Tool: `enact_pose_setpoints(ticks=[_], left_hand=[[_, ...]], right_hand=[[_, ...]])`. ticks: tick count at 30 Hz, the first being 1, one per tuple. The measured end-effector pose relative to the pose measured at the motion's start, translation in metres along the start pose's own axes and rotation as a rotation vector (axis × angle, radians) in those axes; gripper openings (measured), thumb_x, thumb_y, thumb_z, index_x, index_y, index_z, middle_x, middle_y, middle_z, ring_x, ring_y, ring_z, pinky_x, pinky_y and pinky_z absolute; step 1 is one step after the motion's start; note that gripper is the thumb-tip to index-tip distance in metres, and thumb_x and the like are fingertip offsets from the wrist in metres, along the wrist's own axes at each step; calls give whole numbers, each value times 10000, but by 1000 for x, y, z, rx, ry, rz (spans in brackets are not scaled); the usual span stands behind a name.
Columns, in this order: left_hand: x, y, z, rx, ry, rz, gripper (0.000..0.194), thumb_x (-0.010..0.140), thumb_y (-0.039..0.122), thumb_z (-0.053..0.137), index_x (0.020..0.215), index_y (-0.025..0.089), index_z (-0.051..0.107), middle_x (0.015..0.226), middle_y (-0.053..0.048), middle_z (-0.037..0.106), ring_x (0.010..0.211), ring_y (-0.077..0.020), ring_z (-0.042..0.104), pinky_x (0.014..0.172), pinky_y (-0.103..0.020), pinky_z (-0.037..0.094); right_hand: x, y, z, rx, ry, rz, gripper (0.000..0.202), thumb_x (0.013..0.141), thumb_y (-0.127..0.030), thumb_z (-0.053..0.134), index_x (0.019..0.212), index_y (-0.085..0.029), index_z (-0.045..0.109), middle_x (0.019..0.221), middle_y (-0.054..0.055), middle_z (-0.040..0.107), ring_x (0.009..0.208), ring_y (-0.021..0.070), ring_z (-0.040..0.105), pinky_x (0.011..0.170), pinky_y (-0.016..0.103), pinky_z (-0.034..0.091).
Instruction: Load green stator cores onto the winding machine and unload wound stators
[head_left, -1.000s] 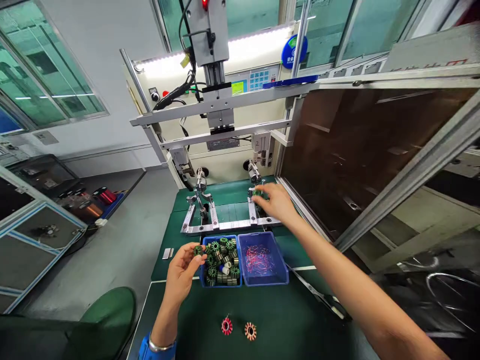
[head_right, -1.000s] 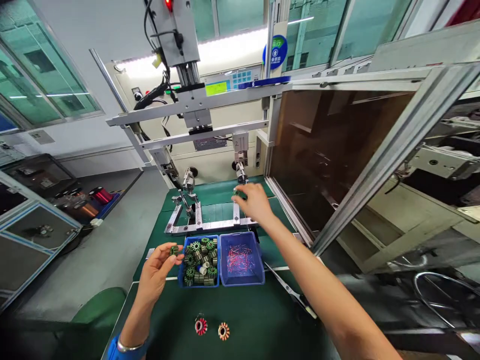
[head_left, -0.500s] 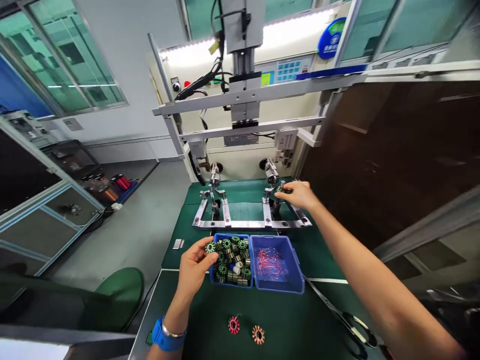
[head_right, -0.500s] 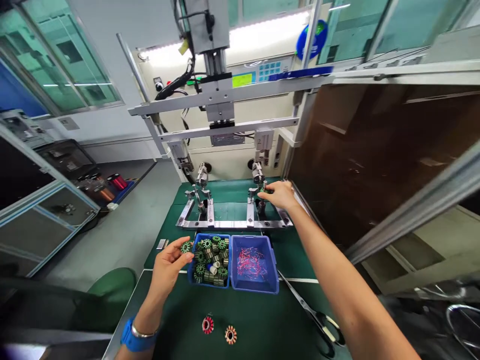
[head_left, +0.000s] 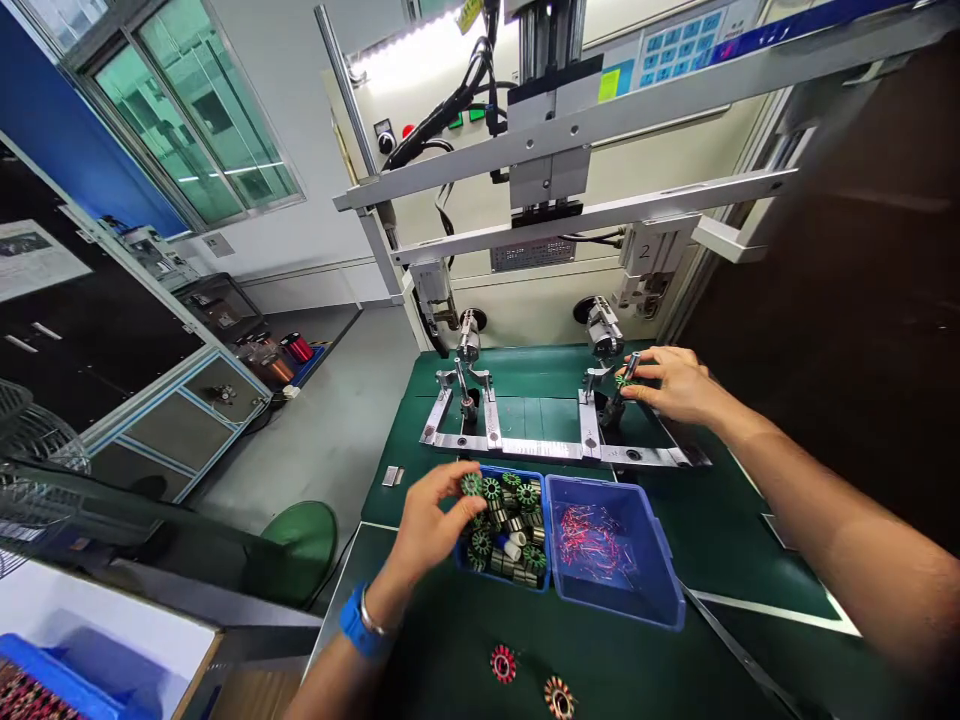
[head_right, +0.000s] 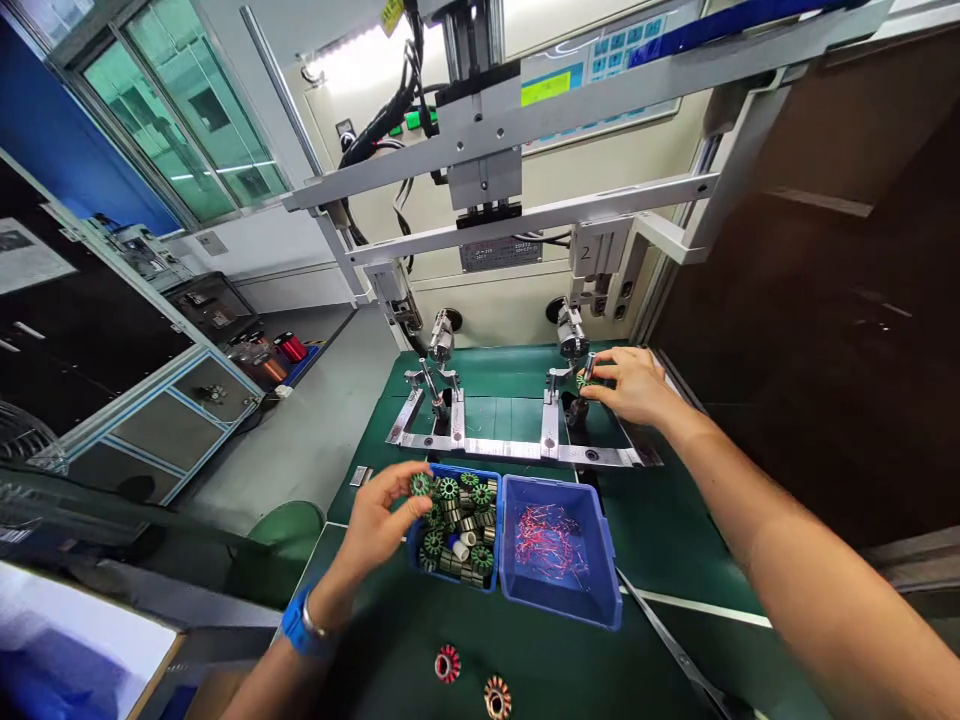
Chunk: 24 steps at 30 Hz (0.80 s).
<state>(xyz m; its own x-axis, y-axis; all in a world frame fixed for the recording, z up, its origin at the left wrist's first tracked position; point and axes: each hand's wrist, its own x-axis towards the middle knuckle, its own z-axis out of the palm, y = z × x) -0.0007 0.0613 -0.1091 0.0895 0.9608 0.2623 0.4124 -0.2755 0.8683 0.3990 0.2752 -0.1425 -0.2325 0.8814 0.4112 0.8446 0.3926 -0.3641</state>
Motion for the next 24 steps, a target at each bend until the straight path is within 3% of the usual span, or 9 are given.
enact_pose_setpoints(ticks=[4, 7, 9, 13, 18, 21, 24], left_hand=[[91, -12, -22, 123, 128, 37, 375, 859, 263, 644, 1213, 141, 637, 954, -82, 672, 788, -199, 622, 726, -309, 521], [162, -14, -34, 210, 179, 91, 332, 817, 217, 671, 1142, 144, 680, 1141, -110, 631, 1011, -241, 607, 871, -347, 510], [191, -16, -36, 287, 161, 112, 274, 772, 208, 721, 1043, 164, 725, 1200, -111, 607, 1115, -272, 565, 960, -383, 475], [200, -32, -29, 417, 43, 109, 173, 678, 187, 795, 847, 168, 759, 1054, -104, 650, 1064, -297, 578, 988, -411, 458], [187, -60, -20, 489, 40, 117, 238, 889, 337, 637, 1041, 191, 748, 1221, -102, 601, 1209, -299, 467, 1093, -470, 344], [190, -69, -23, 518, 7, 140, 230, 899, 333, 644, 1074, 225, 746, 1328, -76, 539, 1298, -310, 362, 1136, -496, 251], [198, -74, -29, 539, -77, 162, 176, 868, 296, 698, 1032, 285, 761, 1346, -29, 529, 1311, -301, 340, 1142, -484, 234]], right_hand=[[-3, -5, -1, -32, -6, 56, 252, 749, -481, 658, 856, -281, 768, 1202, 70, 657, 1227, 385, 449, 930, 564, 404], [-4, -12, -5, -55, 0, 66, 264, 746, -478, 648, 868, -278, 769, 1143, 69, 675, 1161, 358, 495, 905, 521, 429], [-5, -15, -6, -61, 13, 64, 280, 744, -467, 644, 893, -269, 772, 1098, 72, 684, 1136, 344, 507, 904, 495, 437], [-7, -21, -6, -65, 40, 63, 293, 758, -446, 632, 922, -246, 770, 1102, 80, 678, 1137, 314, 515, 934, 473, 433], [-19, -36, -10, -103, 104, 121, 319, 818, -437, 611, 996, -212, 749, 1286, 123, 586, 1256, 362, 424, 970, 539, 407], [-47, -65, -22, -121, 224, 122, 411, 882, -456, 565, 1133, -158, 697, 1360, 174, 505, 1312, 375, 351, 1046, 556, 356], [-91, -112, -37, -50, 349, -48, 335, 917, -405, 559, 1148, -191, 673, 1309, 152, 545, 1267, 340, 423, 1086, 538, 343]])
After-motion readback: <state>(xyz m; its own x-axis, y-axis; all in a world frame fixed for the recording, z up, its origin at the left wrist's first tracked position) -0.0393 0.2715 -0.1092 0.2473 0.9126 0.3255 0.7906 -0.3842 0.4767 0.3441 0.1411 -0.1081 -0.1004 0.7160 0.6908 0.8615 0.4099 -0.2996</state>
